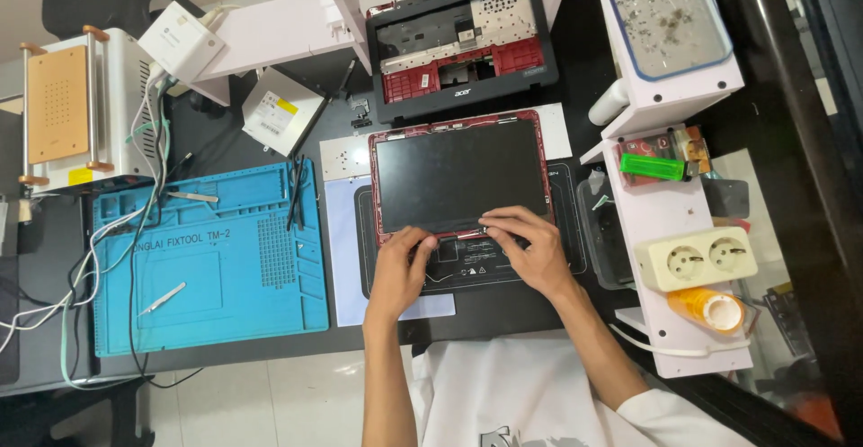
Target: Disassembling a laptop chassis and screen components on a repair bench.
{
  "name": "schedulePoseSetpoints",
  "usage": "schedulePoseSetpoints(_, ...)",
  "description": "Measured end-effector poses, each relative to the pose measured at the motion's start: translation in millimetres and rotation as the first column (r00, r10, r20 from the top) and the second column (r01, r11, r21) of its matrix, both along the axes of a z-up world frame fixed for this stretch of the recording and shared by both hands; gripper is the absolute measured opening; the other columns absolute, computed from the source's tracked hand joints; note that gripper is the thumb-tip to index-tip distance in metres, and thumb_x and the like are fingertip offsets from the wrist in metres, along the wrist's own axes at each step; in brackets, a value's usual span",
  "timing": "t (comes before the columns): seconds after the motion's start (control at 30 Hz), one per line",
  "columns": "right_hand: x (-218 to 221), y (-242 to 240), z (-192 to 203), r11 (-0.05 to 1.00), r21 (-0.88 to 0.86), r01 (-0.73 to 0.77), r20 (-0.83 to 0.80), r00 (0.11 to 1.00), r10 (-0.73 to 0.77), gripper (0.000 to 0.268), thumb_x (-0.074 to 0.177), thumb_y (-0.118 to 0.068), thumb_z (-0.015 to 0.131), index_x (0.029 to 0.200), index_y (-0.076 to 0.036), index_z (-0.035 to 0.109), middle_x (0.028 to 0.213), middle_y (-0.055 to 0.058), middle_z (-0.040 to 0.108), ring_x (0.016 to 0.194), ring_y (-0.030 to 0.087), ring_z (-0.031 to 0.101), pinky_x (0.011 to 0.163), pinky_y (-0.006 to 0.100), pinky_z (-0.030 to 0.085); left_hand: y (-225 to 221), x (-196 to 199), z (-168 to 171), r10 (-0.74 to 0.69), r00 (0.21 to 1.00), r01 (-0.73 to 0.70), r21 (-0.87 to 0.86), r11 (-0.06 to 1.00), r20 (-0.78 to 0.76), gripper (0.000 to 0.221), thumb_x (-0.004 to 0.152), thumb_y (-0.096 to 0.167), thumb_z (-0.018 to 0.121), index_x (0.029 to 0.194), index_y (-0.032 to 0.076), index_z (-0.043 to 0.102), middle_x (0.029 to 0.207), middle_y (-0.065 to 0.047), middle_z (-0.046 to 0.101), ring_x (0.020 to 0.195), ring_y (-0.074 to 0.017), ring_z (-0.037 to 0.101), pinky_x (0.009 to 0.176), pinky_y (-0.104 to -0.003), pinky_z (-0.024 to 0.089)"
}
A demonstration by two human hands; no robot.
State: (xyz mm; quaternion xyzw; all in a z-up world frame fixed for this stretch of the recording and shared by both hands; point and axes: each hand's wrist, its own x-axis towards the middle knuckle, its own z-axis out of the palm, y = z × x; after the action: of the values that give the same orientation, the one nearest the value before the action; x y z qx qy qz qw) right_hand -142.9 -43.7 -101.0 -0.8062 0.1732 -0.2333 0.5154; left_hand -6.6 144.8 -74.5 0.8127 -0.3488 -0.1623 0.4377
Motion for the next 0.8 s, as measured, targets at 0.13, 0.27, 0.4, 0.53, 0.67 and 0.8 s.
schedulePoseSetpoints(0.13,4,0,0,0.999,-0.024,-0.035,0.002,0.999,0.035,0.019,0.095,-0.01,0.071,0.112,-0.006,0.078,0.116,0.008,0.075,0.107,0.023,0.073,0.091,0.033,0.058,2,-2,5,0.049,0.998,-0.047,0.044,0.998,-0.035,0.02,0.099,0.016,0.062,0.09,-0.001,0.068,0.078,-0.014,0.062,0.074,-0.0301,0.059,0.071,-0.04,0.046)
schedulePoseSetpoints(0.27,3,-8,-6,0.989,-0.133,0.067,0.078,0.995,-0.057,0.039,0.097,-0.015,0.069,0.134,-0.002,0.066,0.135,0.016,0.065,0.127,0.031,0.063,0.107,0.039,0.049,8,-3,1,0.243,0.942,-0.21,0.158,0.965,-0.231,0.024,0.103,0.02,0.057,0.096,0.0,0.068,0.083,-0.014,0.068,0.077,-0.0288,0.065,0.075,-0.038,0.051)
schedulePoseSetpoints(0.4,-5,-27,-38,0.922,-0.051,0.384,0.104,0.92,-0.378,0.045,0.106,-0.014,0.058,0.147,0.004,0.051,0.147,0.023,0.057,0.137,0.034,0.057,0.116,0.041,0.043,21,2,-38,0.401,0.876,-0.365,-0.175,0.914,0.267,0.027,0.111,0.016,0.045,0.112,-0.003,0.064,0.119,-0.021,0.07,0.107,-0.0361,0.061,0.093,-0.043,0.048)
schedulePoseSetpoints(0.53,-10,-33,-55,0.924,0.166,0.343,0.021,0.936,-0.351,0.045,0.106,-0.013,0.054,0.147,0.004,0.048,0.146,0.024,0.056,0.139,0.031,0.055,0.117,0.04,0.042,19,5,-51,0.497,0.834,-0.485,-0.113,0.867,0.24,0.035,0.112,0.017,0.042,0.129,-0.006,0.061,0.125,-0.024,0.068,0.112,-0.038,0.058,0.095,-0.045,0.046)
schedulePoseSetpoints(0.67,-11,-30,-58,0.921,0.305,0.244,0.108,0.952,-0.288,0.042,0.109,-0.016,0.048,0.146,0.003,0.048,0.148,0.023,0.055,0.141,0.03,0.052,0.119,0.039,0.039,9,6,-47,0.55,0.835,-0.551,0.036,0.834,0.033,0.04,0.109,0.021,0.039,0.133,0.003,0.064,0.102,-0.017,0.07,0.101,-0.0305,0.062,0.091,-0.042,0.048)
schedulePoseSetpoints(0.8,-8,-31,-66,0.923,0.309,0.229,0.195,0.935,-0.297,0.042,0.111,-0.021,0.044,0.144,0.004,0.049,0.148,0.022,0.056,0.143,0.029,0.052,0.122,0.039,0.037,9,13,-54,0.568,0.821,-0.568,-0.011,0.823,0.051,0.039,0.11,0.022,0.039,0.131,0.002,0.065,0.096,-0.015,0.067,0.094,-0.0285,0.061,0.087,-0.042,0.048)
